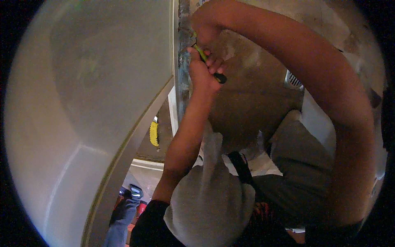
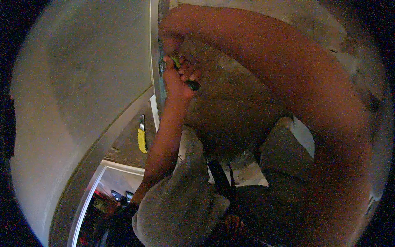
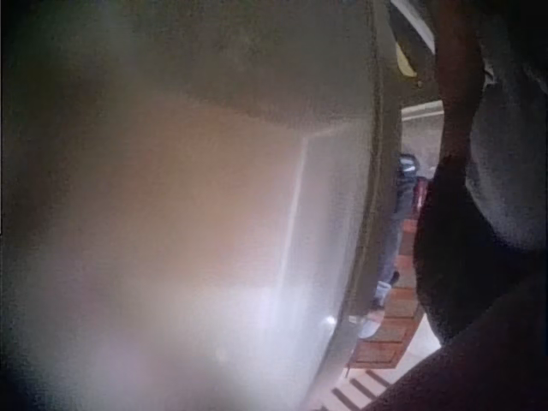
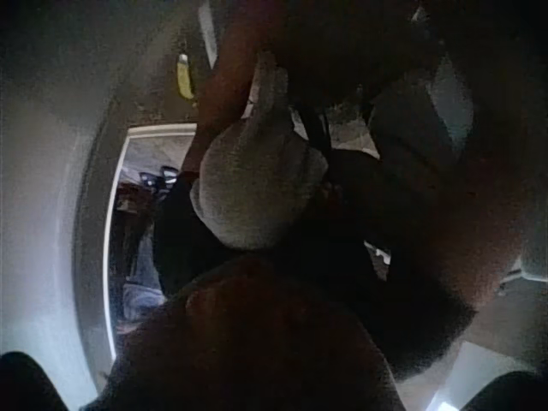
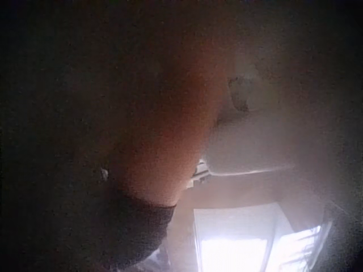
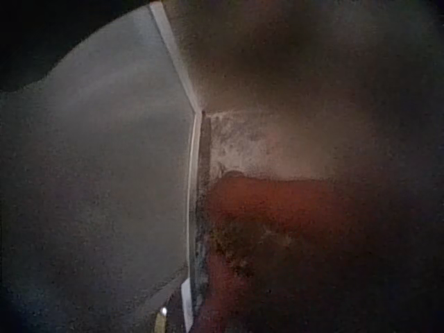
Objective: The person uses a pair of pliers to scrape and pull away old caulk or sealant from the corner joint where a wall meets a floor or tub. The person works along the seam, removing material in small pieces.
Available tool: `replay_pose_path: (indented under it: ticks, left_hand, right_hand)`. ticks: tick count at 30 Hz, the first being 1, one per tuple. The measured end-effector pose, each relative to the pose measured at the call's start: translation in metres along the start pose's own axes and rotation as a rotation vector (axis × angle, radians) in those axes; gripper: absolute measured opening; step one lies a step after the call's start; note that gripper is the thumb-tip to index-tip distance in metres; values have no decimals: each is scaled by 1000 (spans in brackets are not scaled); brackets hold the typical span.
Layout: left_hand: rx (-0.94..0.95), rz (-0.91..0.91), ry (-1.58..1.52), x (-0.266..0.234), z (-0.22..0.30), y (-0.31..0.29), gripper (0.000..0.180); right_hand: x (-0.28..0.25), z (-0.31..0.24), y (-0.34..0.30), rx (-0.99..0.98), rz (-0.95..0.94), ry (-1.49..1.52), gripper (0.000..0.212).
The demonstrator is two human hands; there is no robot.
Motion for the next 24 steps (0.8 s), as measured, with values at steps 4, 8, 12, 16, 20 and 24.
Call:
replay_pose_path:
  ticks: [4,8,12,16,20,24]
  left_hand:
    - [36,158,39,24,-7,-10,41]
    - [77,23,6,13,-12,-10,39]
    - [83,86,-19,21,-9,-15,49]
    - [-27,-31,-46,18,-3,-19,61]
    - [-55,-130,-72,25,-1,-20,67]
    - [-118,-164,-97,24,1,-21,68]
  right_hand:
    - [12,-1,-19,15,87,-146,74]
    - [23,-5,-30,45,170,-247,91]
    - [27,-14,-46,38,253,-338,110]
    - [33,-19,-62,58,421,-420,111]
    - [50,-20,-52,116,651,-451,92]
    - [45,-24,-56,139,551,-478,69]
Point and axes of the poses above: each hand's wrist, its own y-axis towards the middle knuckle, its own x-axis out of the palm, z = x × y, the point moved 1 cm from there along y, towards the middle knuckle, and after that the axes turned 15 degrees about x, right-handed, at the moved point
